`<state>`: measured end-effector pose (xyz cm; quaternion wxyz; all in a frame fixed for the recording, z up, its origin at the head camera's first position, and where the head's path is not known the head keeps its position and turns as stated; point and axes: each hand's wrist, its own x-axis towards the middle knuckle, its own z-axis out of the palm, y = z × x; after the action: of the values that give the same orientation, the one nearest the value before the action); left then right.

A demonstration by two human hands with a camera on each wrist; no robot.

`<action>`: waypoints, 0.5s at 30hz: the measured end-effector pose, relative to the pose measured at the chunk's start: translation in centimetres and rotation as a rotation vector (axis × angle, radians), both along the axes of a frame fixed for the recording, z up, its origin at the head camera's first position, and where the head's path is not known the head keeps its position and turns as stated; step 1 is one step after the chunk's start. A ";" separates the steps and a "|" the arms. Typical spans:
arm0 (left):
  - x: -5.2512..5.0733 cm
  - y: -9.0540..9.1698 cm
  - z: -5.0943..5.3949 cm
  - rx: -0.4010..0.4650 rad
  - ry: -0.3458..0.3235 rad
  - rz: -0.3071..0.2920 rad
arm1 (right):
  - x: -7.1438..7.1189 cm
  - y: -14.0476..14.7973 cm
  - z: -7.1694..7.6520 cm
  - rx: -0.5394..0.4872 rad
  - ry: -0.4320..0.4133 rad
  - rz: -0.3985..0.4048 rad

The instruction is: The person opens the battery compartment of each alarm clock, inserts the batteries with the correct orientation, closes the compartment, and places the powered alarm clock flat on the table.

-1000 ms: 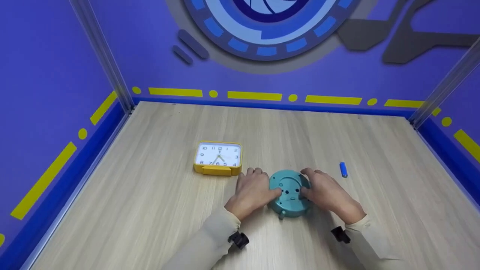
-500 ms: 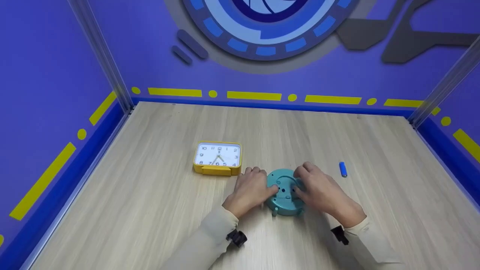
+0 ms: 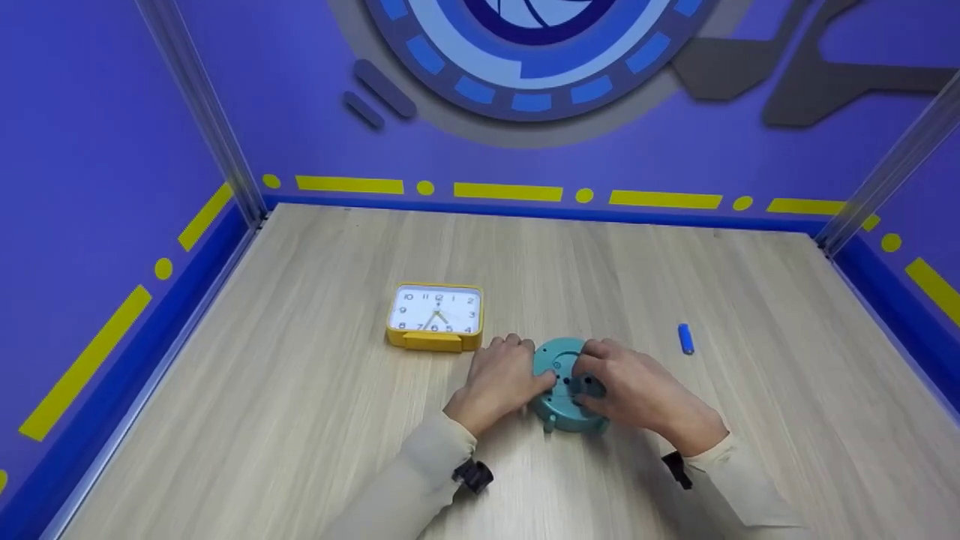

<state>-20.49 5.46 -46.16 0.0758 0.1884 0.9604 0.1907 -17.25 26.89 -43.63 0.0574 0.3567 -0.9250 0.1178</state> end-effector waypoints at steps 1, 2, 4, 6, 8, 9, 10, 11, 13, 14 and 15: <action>0.0 0.0 0.0 -0.010 0.009 -0.003 | 0.0 0.0 -0.1 -0.001 -0.003 0.003; 0.0 0.1 -0.1 -0.018 0.018 -0.007 | -0.1 0.0 -0.1 -0.003 -0.004 0.006; 0.0 0.1 -0.2 -0.030 0.037 -0.012 | -0.2 0.1 -0.2 -0.009 -0.005 0.013; 0.1 0.1 -0.2 -0.045 0.058 -0.016 | -0.3 0.2 -0.3 -0.017 0.001 0.026; 0.1 0.2 -0.2 -0.048 0.070 -0.015 | -0.4 0.2 -0.5 -0.027 0.016 0.039; 0.2 0.2 -0.2 -0.050 0.074 -0.015 | -0.4 0.2 -0.5 -0.031 0.028 0.045; 0.2 0.1 -0.1 -0.054 0.077 -0.015 | -0.4 0.2 -0.6 -0.033 0.040 0.053; 0.2 0.1 -0.1 -0.056 0.079 -0.016 | -0.4 0.2 -0.6 -0.032 0.053 0.060; 0.2 0.2 0.0 -0.056 0.076 -0.015 | -0.4 0.1 -0.7 -0.034 0.072 0.069; 0.2 0.2 0.0 -0.056 0.072 -0.014 | -0.5 0.0 -0.8 -0.032 0.081 0.074; 0.2 0.2 0.0 -0.056 0.069 -0.013 | -0.5 0.0 -0.8 -0.030 0.089 0.079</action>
<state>-20.30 5.64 -46.19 0.0489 0.1990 0.9662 0.1566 -17.71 26.90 -44.47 0.0991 0.3968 -0.9049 0.1177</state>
